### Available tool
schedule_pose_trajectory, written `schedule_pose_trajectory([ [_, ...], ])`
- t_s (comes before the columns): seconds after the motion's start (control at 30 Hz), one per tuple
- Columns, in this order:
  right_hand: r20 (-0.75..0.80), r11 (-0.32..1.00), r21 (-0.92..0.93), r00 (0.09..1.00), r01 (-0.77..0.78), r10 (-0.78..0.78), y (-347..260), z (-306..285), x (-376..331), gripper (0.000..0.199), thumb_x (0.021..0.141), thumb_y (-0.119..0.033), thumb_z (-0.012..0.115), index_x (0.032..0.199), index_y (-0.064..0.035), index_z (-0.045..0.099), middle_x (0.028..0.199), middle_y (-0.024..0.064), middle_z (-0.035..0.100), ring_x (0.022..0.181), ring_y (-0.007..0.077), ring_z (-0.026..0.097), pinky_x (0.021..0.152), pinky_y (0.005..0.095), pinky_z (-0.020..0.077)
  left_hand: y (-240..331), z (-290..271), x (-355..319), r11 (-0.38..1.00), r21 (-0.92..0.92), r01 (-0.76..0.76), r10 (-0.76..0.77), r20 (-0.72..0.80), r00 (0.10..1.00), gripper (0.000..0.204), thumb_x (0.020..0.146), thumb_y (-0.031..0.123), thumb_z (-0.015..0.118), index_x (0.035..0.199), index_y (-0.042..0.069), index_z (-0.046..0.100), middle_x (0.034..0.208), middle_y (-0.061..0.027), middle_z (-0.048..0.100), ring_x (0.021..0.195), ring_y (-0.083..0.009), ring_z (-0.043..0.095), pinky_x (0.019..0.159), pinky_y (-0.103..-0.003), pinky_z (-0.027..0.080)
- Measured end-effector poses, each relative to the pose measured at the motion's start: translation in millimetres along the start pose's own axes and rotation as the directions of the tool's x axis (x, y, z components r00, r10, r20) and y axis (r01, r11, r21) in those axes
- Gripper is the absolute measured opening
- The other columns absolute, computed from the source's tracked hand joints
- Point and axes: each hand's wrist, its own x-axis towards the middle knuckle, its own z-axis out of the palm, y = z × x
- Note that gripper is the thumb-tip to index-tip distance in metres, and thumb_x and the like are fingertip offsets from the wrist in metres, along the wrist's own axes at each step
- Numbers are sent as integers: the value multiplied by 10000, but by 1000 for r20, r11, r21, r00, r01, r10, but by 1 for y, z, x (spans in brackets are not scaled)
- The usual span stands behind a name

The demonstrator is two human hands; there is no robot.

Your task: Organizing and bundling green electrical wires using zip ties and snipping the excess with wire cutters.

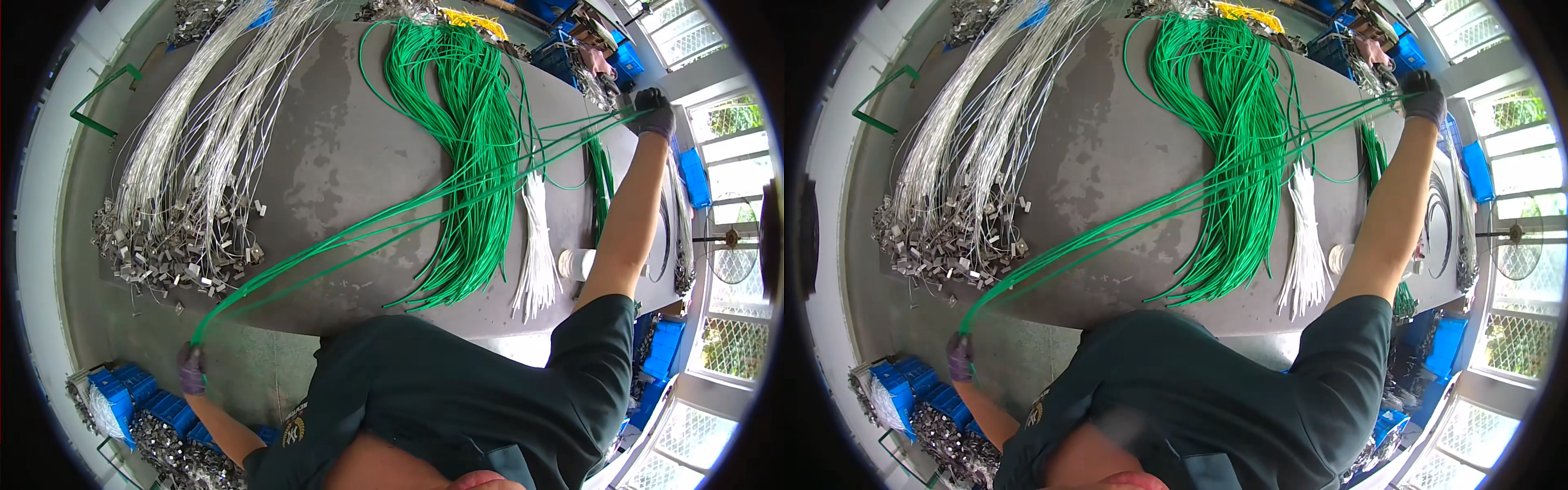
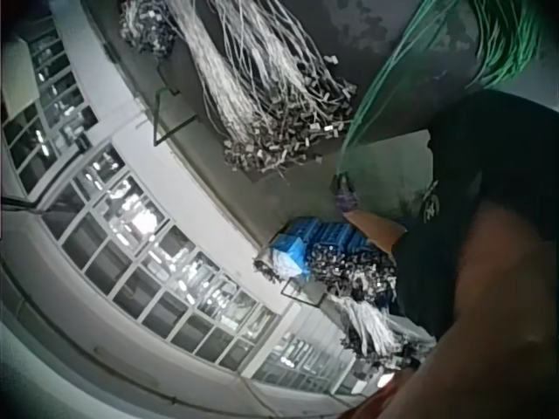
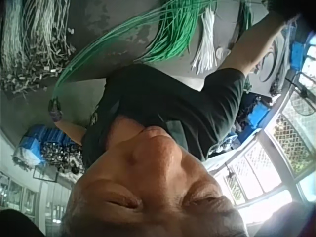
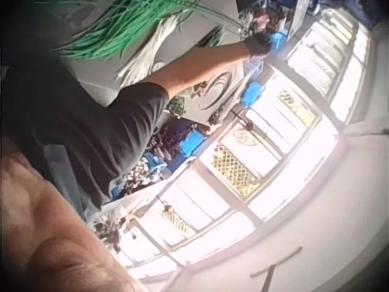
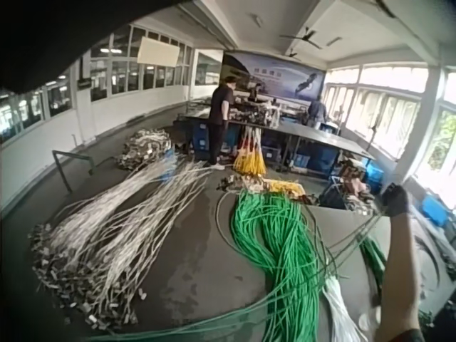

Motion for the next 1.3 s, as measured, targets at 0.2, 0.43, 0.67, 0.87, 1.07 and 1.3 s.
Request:
schedule_pose_trajectory([
  [0.2,-290,974,-225,957,-36,-31,-30,16,-27,325,948,-329,328,956,-97,556,651,35,491,440,165,341,535,403,441,1,-47,-13,976,-219,-1,-45,-205,978,319,812,390,615,873,85,540,533,75,355,427,-47,323,405,-215,203],
  [0.43,159,980,-199,987,11,22,-15,111,-95,307,893,-223,415,1048,21,519,576,-13,318,461,116,287,443,261,258,88,57,20,827,-553,-104,-266,-546,795,317,838,297,601,1075,89,569,813,-13,586,658,-122,528,560,-266,419],
  [0.67,427,687,-59,604,-724,673,271,236,-322,266,892,-329,486,962,-87,572,617,-8,468,416,105,358,379,229,266,158,230,39,897,-67,-438,432,-84,898,209,878,57,481,1045,42,607,972,-132,596,879,-237,556,791,-336,430],
  [0.87,484,521,112,504,-846,715,355,278,-405,273,901,-321,451,970,-81,561,642,27,491,437,134,366,405,272,275,179,292,40,568,-821,59,391,332,858,212,864,189,562,985,14,549,855,-156,637,767,-270,641,689,-369,526],
  [1.07,258,683,5,661,-730,705,374,300,-402,242,895,-305,418,940,-93,527,630,18,463,441,132,348,404,272,255,166,272,20,604,-760,240,310,502,808,246,849,257,589,967,45,550,737,-131,629,613,-247,625,548,-362,518],
  [1.3,267,701,-36,669,-713,694,395,308,-408,283,912,-330,408,1003,-81,508,662,40,502,466,153,410,412,279,296,149,263,9,675,-700,232,301,549,780,199,861,241,578,945,64,542,599,-22,479,463,-113,417,418,-255,329],
])
